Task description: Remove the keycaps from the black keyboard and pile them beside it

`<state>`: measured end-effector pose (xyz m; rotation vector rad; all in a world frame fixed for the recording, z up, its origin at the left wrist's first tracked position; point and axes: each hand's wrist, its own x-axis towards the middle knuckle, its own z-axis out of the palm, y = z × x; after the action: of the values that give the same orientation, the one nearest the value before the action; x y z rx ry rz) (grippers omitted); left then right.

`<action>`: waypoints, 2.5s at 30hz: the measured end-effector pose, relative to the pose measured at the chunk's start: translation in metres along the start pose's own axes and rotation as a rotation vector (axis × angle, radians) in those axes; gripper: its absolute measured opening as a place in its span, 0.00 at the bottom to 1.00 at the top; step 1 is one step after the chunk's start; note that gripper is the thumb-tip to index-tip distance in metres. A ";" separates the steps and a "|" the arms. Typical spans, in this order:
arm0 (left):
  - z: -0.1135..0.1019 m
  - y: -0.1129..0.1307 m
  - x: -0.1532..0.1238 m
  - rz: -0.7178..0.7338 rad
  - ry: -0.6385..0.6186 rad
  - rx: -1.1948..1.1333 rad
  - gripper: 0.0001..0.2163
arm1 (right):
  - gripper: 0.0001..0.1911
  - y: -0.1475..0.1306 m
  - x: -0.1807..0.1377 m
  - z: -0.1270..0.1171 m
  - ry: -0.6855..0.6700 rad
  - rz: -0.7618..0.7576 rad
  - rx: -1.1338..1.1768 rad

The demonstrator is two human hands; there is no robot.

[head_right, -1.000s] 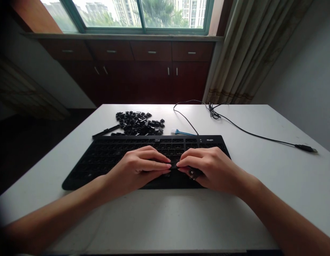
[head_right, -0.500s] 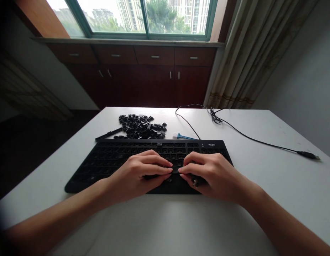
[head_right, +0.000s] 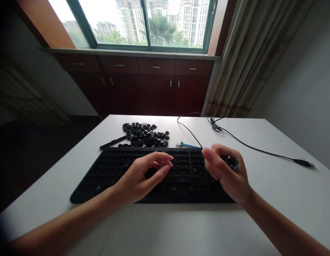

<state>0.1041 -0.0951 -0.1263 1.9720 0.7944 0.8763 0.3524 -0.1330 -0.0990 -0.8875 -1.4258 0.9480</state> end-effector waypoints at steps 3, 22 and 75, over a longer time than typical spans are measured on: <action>-0.001 -0.004 0.002 -0.074 0.055 -0.124 0.11 | 0.26 -0.007 0.015 0.023 -0.073 0.184 0.284; -0.001 -0.006 0.004 -0.129 0.063 -0.249 0.10 | 0.29 0.003 0.023 0.067 -0.100 0.107 0.215; -0.182 -0.067 -0.001 -0.489 0.142 0.896 0.16 | 0.24 0.019 0.009 0.061 -0.006 0.386 0.608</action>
<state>-0.0572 0.0120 -0.1073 2.2696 1.8962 0.3741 0.2908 -0.1214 -0.1145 -0.7002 -0.8890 1.5681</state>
